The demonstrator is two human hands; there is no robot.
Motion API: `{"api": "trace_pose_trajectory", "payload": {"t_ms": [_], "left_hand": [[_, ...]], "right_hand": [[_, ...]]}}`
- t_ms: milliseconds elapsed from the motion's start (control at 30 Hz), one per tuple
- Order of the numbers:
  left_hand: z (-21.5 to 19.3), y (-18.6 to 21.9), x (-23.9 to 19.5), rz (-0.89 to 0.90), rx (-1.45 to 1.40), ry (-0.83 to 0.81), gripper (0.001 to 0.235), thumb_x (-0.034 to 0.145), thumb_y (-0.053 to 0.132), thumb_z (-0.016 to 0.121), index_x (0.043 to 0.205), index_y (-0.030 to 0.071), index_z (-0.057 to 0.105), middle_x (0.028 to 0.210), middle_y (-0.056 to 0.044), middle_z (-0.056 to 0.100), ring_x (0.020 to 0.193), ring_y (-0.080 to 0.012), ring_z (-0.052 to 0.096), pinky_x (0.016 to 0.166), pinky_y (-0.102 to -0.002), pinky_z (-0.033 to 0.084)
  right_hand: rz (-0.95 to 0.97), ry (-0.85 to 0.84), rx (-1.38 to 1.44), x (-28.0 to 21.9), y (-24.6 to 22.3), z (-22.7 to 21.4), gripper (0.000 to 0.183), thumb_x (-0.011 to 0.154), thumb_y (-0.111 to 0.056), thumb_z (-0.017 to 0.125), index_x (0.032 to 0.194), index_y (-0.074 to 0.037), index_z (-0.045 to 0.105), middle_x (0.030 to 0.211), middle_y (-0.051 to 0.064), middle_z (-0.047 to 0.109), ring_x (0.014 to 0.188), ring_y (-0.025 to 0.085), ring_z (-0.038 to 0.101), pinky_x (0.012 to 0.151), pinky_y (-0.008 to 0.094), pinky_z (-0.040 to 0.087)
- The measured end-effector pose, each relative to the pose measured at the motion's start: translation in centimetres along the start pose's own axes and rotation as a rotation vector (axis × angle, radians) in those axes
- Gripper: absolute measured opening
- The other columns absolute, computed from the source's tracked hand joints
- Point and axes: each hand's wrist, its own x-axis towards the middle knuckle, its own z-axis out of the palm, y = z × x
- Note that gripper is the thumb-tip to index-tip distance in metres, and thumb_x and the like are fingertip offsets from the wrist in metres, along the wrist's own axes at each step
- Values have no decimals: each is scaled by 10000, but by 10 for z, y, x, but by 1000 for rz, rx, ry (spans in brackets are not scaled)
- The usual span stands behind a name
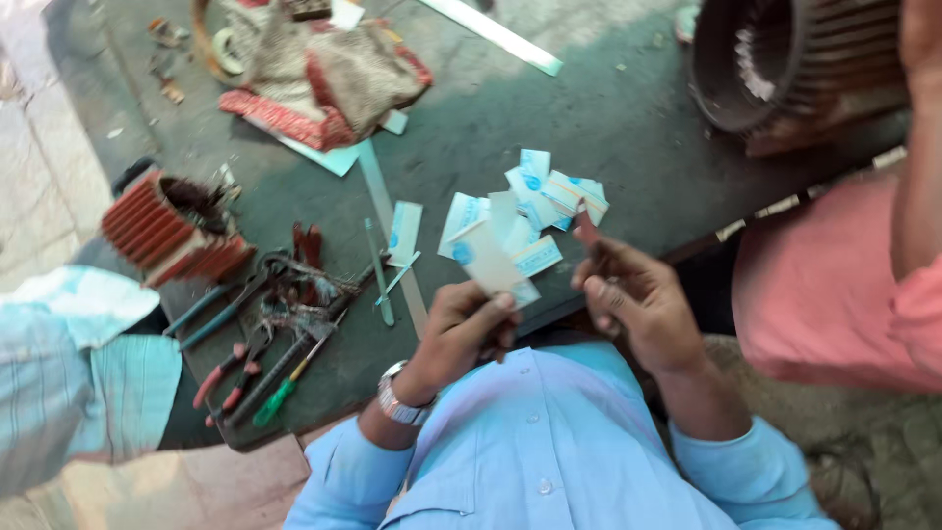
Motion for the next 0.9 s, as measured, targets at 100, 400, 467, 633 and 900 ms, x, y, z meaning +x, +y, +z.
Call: {"api": "trace_pose_trajectory", "payload": {"t_ms": [100, 400, 467, 633, 900], "left_hand": [[13, -1, 10, 26, -27, -80, 347, 1077, 272, 563, 904, -18, 644, 666, -60, 635, 523, -112, 622, 451, -236, 431], [22, 0, 20, -1, -49, -72, 337, 1078, 282, 558, 953, -19, 643, 701, -54, 644, 538, -102, 619, 451, -233, 442], [22, -4, 22, 56, 27, -86, 252, 1062, 230, 593, 1012, -10, 651, 734, -47, 645, 570, -94, 618, 472, -229, 446], [8, -11, 35, 109, 120, 84, 158, 1025, 160, 599, 1084, 37, 680, 826, -23, 697, 694, -81, 689, 530, -217, 495], [-12, -12, 81, 436, 1062, 421, 250, 915, 179, 753, 1112, 49, 670, 1034, -118, 706, 958, -269, 703, 755, -392, 533]], "right_hand": [[69, -63, -58, 6, -3, 23, 563, 919, -55, 666, 1460, -3, 521, 1014, 15, 664, 660, 37, 518, 513, 194, 410], [37, 41, -80, 12, -8, 35, 577, 878, 24, 713, 1433, 10, 553, 830, 6, 605, 611, 30, 518, 497, 185, 394], [13, 51, -57, 12, -4, 32, 565, 878, 32, 714, 1421, 5, 562, 821, 10, 600, 615, 34, 524, 502, 187, 399], [-175, 305, -240, 18, -3, 0, 516, 923, 18, 718, 1418, 3, 575, 920, 26, 626, 643, 43, 531, 526, 191, 405], [-474, 537, -824, 91, 29, -117, 477, 988, 12, 784, 1413, -22, 570, 1139, 76, 690, 951, 112, 634, 779, 240, 513]]}}
